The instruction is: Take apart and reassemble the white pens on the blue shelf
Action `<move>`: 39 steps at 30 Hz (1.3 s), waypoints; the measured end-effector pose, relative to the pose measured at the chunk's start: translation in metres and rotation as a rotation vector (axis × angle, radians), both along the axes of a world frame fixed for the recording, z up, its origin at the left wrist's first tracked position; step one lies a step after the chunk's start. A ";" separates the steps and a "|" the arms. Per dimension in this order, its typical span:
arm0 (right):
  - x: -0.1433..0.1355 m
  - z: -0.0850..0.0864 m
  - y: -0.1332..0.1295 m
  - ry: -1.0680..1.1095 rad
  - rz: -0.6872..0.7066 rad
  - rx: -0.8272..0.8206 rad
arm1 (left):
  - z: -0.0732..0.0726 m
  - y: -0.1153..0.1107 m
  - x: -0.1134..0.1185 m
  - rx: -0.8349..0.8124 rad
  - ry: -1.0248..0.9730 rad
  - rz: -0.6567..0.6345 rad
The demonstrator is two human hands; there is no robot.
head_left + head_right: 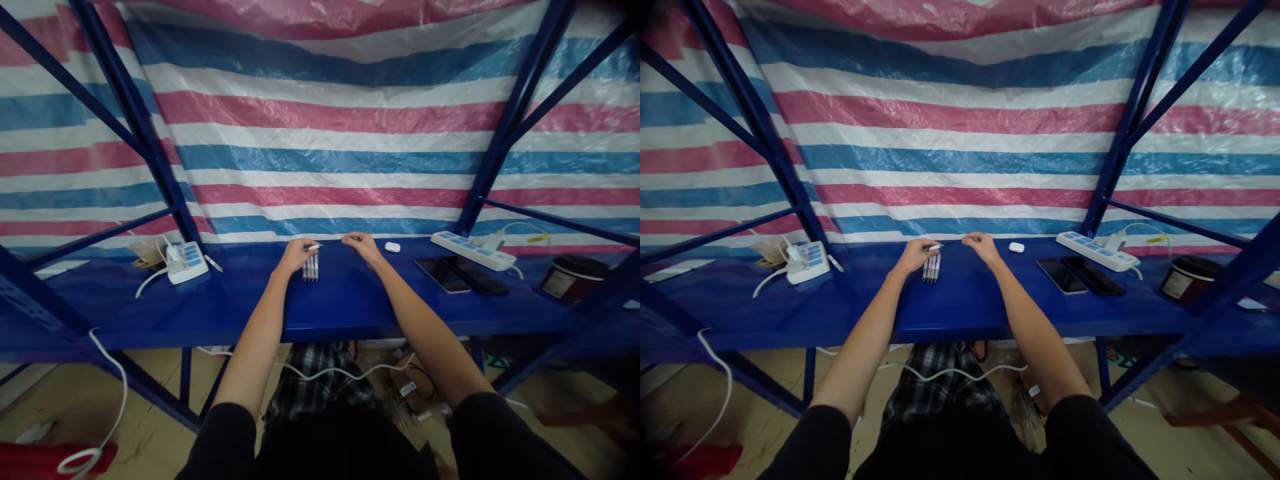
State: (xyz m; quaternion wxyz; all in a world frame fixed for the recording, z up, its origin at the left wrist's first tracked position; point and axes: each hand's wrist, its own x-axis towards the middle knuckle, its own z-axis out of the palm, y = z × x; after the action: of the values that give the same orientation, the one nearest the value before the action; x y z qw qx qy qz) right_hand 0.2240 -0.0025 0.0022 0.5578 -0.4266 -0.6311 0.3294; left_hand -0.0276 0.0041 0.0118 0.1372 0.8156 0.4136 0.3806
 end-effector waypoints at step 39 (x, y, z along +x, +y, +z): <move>0.003 -0.007 0.012 -0.079 -0.020 0.092 | 0.003 -0.008 0.008 -0.043 -0.035 0.039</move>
State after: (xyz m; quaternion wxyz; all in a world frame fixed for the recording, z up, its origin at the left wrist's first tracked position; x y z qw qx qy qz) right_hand 0.2267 0.0092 -0.0049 0.5549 -0.4195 -0.6627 0.2775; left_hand -0.0193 -0.0037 0.0146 0.1544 0.7977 0.4349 0.3883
